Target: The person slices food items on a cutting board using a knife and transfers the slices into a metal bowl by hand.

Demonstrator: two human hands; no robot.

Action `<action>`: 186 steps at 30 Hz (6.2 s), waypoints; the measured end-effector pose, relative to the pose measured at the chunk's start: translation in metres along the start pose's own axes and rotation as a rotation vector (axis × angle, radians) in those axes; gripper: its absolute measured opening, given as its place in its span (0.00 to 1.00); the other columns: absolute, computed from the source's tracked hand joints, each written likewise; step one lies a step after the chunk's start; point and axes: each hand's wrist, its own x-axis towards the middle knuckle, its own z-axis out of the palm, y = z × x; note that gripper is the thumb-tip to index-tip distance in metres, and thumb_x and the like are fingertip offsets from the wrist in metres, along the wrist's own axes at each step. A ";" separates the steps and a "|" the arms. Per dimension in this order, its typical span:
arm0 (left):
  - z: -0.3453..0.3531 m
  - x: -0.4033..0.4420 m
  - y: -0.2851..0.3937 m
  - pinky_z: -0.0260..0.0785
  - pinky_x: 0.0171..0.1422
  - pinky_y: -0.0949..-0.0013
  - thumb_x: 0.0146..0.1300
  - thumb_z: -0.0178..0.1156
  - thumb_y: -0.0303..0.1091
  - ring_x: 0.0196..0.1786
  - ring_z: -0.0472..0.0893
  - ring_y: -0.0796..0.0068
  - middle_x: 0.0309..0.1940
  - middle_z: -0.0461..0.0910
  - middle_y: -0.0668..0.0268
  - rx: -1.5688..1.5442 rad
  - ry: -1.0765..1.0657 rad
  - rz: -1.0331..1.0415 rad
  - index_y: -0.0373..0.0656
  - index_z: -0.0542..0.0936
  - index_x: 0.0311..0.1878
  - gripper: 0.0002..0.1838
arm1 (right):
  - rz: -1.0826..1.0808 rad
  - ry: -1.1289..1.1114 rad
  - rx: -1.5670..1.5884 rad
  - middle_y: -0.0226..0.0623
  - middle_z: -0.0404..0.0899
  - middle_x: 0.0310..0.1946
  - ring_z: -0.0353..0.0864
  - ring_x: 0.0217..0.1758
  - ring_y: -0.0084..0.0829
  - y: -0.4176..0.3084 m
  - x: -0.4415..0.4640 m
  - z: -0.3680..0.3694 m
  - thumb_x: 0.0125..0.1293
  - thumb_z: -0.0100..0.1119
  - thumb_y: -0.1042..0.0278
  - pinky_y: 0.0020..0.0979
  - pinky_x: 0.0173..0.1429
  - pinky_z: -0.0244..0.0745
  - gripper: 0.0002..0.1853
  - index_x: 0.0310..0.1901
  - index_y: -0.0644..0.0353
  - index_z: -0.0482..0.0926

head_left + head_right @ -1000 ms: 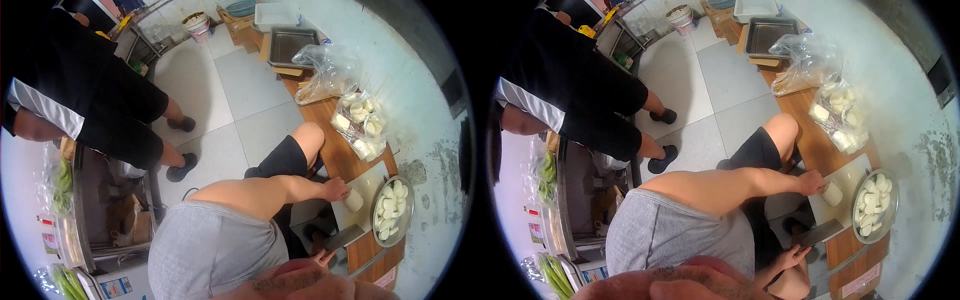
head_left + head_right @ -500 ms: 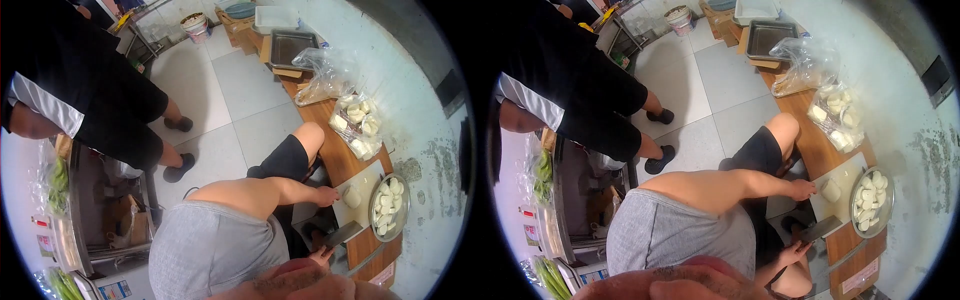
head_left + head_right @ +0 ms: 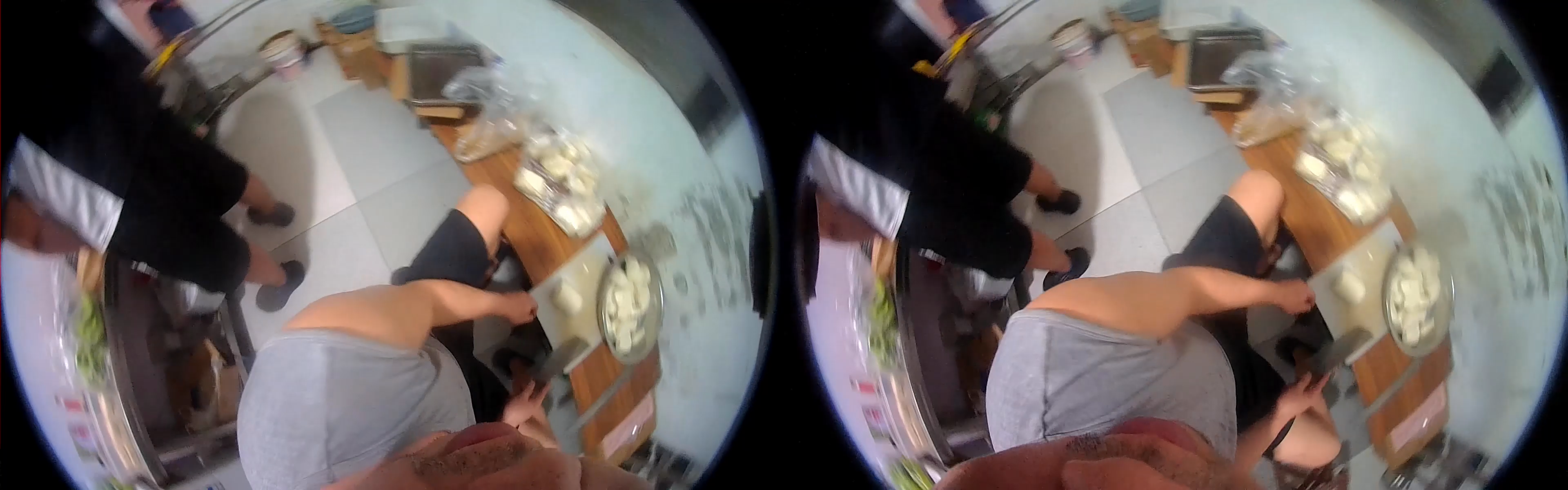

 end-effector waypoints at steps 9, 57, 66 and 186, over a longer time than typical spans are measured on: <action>-0.077 -0.023 -0.002 0.77 0.49 0.64 0.71 0.60 0.36 0.40 0.85 0.69 0.40 0.88 0.58 -0.030 0.138 0.074 0.39 0.85 0.52 0.14 | 0.249 0.128 0.069 0.51 0.74 0.69 0.72 0.74 0.39 -0.047 -0.016 0.000 0.70 0.59 0.69 0.34 0.75 0.66 0.29 0.72 0.62 0.69; -0.001 0.030 -0.095 0.77 0.50 0.59 0.68 0.64 0.38 0.43 0.87 0.57 0.39 0.87 0.51 0.211 0.076 0.336 0.33 0.85 0.47 0.16 | 0.253 0.189 -0.125 0.59 0.79 0.58 0.82 0.58 0.56 -0.029 -0.015 0.019 0.66 0.62 0.60 0.49 0.62 0.77 0.37 0.75 0.56 0.62; -0.005 0.004 -0.046 0.75 0.56 0.60 0.69 0.61 0.42 0.47 0.87 0.56 0.40 0.88 0.54 0.076 -0.012 -0.015 0.41 0.84 0.52 0.17 | 0.364 0.136 0.005 0.59 0.79 0.60 0.80 0.63 0.52 -0.063 -0.010 0.010 0.68 0.64 0.65 0.40 0.66 0.75 0.37 0.75 0.64 0.61; -0.010 0.109 -0.019 0.69 0.68 0.52 0.57 0.73 0.36 0.63 0.75 0.47 0.62 0.75 0.51 0.058 0.433 0.406 0.40 0.77 0.60 0.28 | 0.203 -0.244 -0.375 0.47 0.81 0.41 0.82 0.45 0.55 -0.123 0.075 0.017 0.72 0.58 0.63 0.52 0.48 0.78 0.30 0.75 0.40 0.66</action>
